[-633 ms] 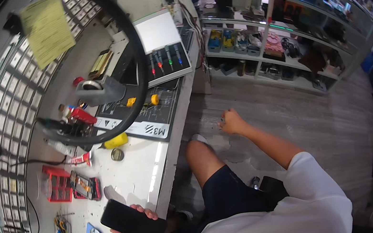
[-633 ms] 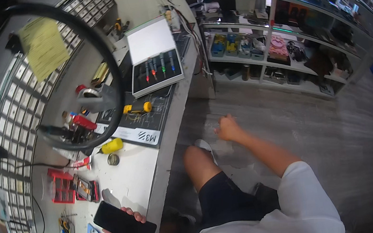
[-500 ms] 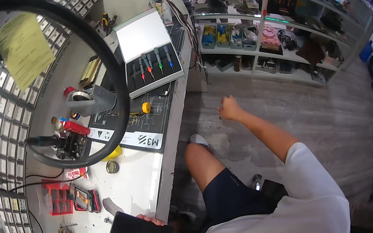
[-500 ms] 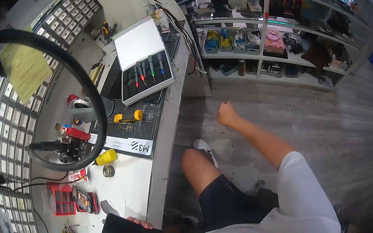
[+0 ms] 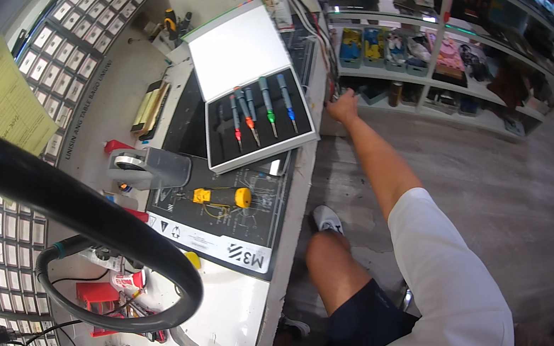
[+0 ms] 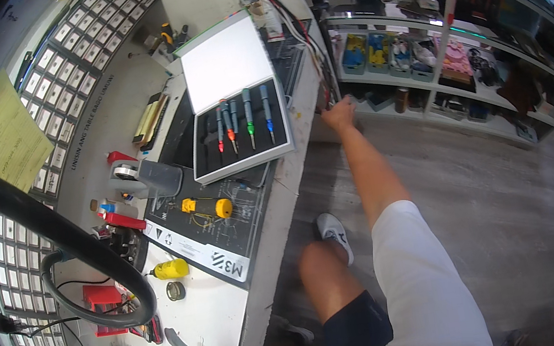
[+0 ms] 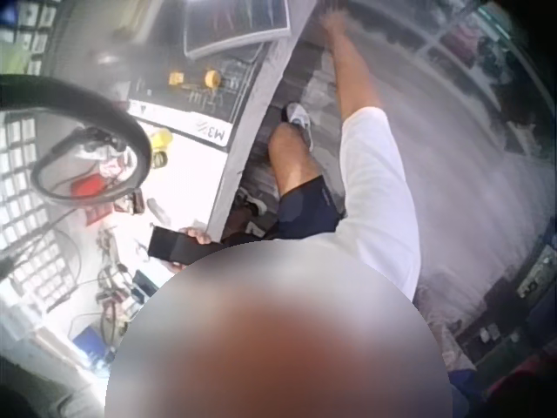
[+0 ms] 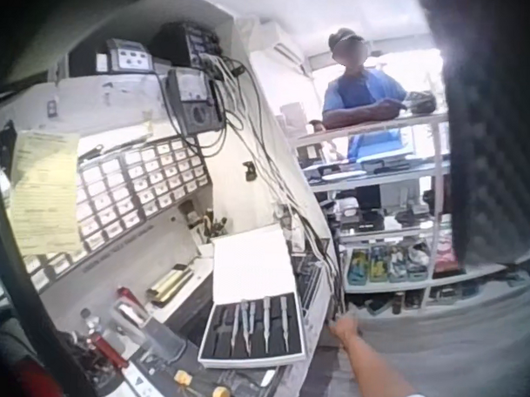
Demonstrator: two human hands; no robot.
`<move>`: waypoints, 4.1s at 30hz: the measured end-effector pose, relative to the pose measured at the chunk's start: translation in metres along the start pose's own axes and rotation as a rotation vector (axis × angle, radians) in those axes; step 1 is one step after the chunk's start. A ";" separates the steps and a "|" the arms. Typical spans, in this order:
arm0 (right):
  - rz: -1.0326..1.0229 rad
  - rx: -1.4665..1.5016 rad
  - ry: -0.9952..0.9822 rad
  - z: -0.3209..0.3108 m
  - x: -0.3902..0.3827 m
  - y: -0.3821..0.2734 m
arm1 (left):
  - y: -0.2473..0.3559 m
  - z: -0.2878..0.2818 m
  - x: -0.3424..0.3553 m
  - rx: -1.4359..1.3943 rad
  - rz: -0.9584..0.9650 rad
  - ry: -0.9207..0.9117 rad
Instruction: The person uses a screwdriver to remove screws from a disassembled smartphone, then handles a white smartphone and a screen protector package. The person connects a multimeter probe to the phone's charging port and later wipes the phone's back with a cloth.
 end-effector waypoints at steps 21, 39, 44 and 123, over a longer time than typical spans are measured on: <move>0.047 1.009 -1.064 -0.198 -0.231 0.033 | -0.002 0.012 0.011 -0.033 0.110 0.025; -0.163 1.354 -1.280 -0.284 -0.371 -0.045 | 0.002 0.016 0.005 -0.198 0.068 -0.066; -0.312 1.293 -1.246 -0.293 -0.405 -0.050 | 0.002 0.011 0.007 -0.219 0.052 -0.035; -0.429 1.109 -1.033 -0.293 -0.505 -0.055 | -0.050 0.110 0.023 -0.296 0.319 -0.008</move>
Point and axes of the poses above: each hand's wrist, its own x-axis towards the middle knuckle, its own z-axis out of the palm, y = z × x, the point moved 3 cm from there along x, towards the middle knuckle, and after that the axes turned 10 degrees about -x, right-handed, at the moved point
